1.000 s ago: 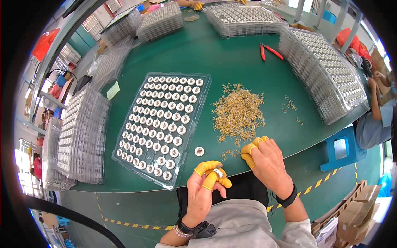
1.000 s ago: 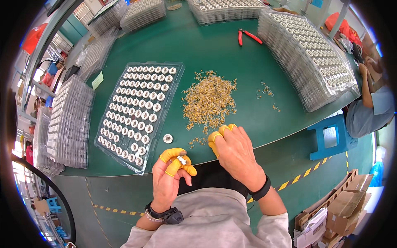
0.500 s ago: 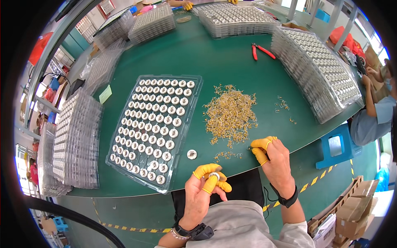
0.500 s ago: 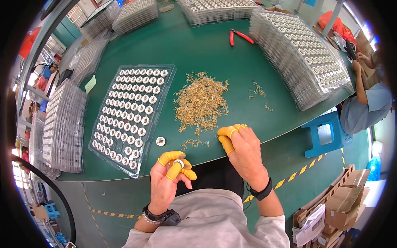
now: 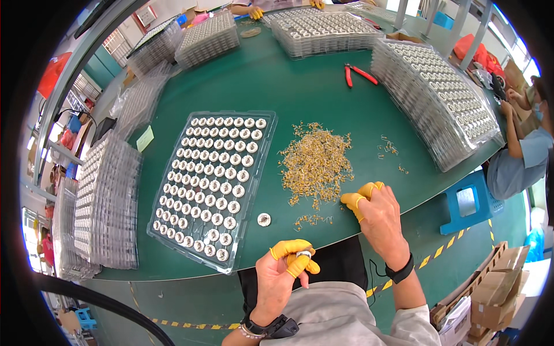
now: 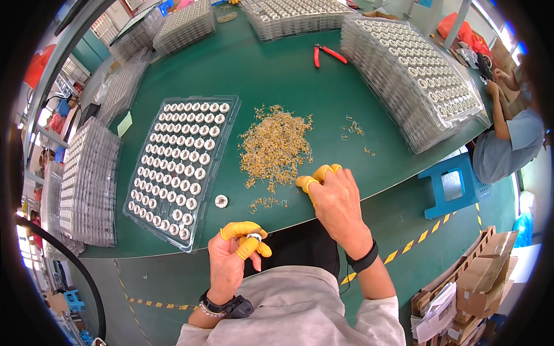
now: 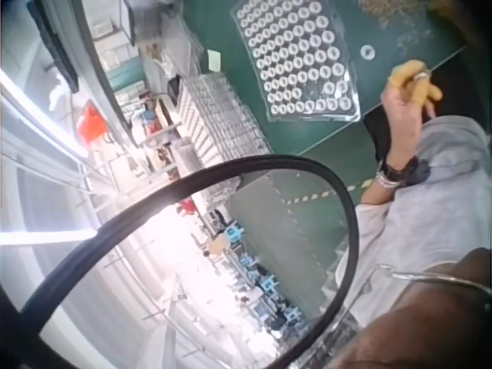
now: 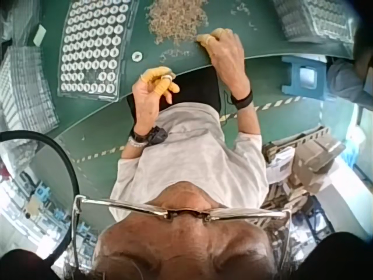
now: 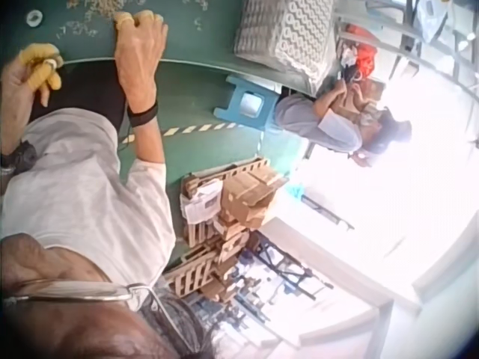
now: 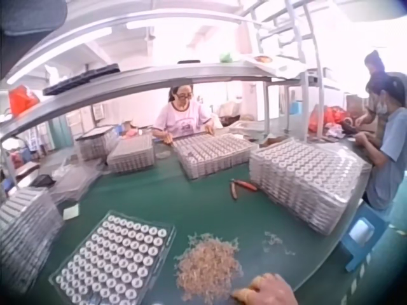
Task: Assembling small electronic components by inserting tiny gold pins into white circular bases and placing them into an organized tray.
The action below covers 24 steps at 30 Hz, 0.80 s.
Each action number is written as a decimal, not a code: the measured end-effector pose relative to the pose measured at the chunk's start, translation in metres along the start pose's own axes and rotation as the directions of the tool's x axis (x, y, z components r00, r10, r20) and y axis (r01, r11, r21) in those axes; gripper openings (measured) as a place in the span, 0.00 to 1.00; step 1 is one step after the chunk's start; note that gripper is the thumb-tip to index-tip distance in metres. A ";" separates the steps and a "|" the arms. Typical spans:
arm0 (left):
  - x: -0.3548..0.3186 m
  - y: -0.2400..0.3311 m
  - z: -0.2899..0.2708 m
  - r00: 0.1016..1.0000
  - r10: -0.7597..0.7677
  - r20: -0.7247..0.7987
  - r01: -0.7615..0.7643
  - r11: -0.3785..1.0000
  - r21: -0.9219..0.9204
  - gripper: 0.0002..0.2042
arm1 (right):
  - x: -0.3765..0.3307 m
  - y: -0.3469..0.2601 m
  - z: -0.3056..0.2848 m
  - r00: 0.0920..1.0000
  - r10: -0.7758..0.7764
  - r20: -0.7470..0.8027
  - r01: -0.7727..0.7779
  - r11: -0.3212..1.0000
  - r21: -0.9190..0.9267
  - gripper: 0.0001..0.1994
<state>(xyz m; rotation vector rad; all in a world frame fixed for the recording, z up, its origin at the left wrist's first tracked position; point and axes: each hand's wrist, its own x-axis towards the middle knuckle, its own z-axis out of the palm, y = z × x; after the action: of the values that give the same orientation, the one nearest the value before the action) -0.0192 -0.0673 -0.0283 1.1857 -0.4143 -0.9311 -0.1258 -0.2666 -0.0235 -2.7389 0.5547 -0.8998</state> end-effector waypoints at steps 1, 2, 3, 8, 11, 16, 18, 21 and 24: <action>-0.001 -0.001 -0.001 1.000 -0.005 0.001 0.005 1.000 0.012 0.09 | -0.001 0.000 0.001 1.000 0.000 0.002 0.000 1.000 0.003 0.08; -0.001 -0.001 -0.003 1.000 -0.010 0.003 0.010 1.000 0.024 0.10 | -0.003 -0.001 0.002 1.000 0.012 -0.006 -0.012 1.000 0.005 0.08; -0.001 0.000 -0.002 1.000 -0.011 0.000 0.011 1.000 0.025 0.10 | -0.005 -0.002 0.004 1.000 0.024 -0.014 -0.024 1.000 0.007 0.07; 0.002 0.003 0.005 0.998 -0.053 -0.014 0.053 0.998 -0.037 0.10 | -0.010 -0.012 0.005 0.999 -0.024 -0.025 0.026 0.997 0.075 0.09; 0.003 0.004 0.008 0.997 -0.076 -0.019 0.076 0.997 0.003 0.10 | -0.009 -0.019 0.007 0.998 -0.055 0.001 0.055 0.996 0.075 0.10; -0.002 0.006 0.010 0.998 -0.018 -0.053 0.023 0.994 0.108 0.07 | -0.009 -0.023 0.007 0.998 -0.035 0.044 0.030 0.995 0.096 0.08; -0.004 0.005 0.007 0.999 0.022 -0.034 -0.018 0.994 0.112 0.08 | -0.010 -0.025 0.005 0.996 -0.014 0.092 0.002 0.992 0.128 0.07; -0.006 0.006 0.009 0.999 0.028 -0.027 -0.024 0.991 0.135 0.08 | -0.013 -0.024 -0.001 0.997 0.037 0.074 -0.049 0.987 0.155 0.07; -0.006 0.008 0.011 0.999 0.008 -0.040 -0.002 0.990 0.143 0.10 | -0.013 -0.017 -0.008 0.994 0.110 0.020 -0.112 0.976 0.185 0.07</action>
<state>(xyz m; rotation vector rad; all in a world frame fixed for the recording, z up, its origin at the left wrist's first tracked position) -0.0277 -0.0689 -0.0158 1.3316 -0.4572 -0.8826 -0.1353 -0.2465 -0.0186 -2.5175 0.5844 -0.8646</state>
